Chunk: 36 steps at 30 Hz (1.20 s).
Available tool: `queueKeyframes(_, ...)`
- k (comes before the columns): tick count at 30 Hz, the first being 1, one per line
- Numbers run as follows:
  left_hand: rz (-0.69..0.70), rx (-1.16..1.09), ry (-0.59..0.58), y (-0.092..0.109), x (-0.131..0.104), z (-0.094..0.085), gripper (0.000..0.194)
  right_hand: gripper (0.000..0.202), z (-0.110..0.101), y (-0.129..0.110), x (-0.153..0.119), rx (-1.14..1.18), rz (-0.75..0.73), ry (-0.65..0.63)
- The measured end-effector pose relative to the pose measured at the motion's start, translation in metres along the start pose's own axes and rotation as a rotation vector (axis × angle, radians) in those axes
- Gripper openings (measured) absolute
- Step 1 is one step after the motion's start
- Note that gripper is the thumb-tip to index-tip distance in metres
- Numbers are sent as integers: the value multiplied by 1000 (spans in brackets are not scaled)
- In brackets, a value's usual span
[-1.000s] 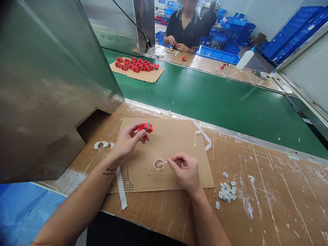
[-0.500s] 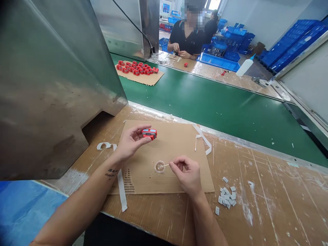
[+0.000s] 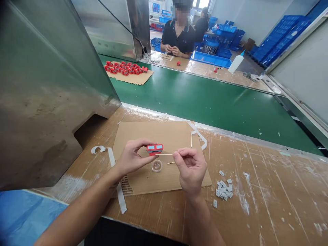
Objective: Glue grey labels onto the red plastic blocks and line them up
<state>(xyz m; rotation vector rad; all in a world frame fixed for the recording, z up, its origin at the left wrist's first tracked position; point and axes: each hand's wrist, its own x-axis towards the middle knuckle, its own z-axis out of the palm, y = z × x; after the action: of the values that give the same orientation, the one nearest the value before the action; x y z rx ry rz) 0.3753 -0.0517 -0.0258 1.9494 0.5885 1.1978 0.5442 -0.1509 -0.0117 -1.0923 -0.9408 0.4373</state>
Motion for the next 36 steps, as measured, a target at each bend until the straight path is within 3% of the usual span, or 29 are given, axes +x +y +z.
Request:
queueKeyframes(15, 69, 69, -40, 2, -2, 0, 22, 14, 3, 3, -3, -174, -17, -36)
queueKeyframes(36, 128, 103, -75, -2, -2, -2, 17, 13, -4, 2, -4, -230, -94, -98)
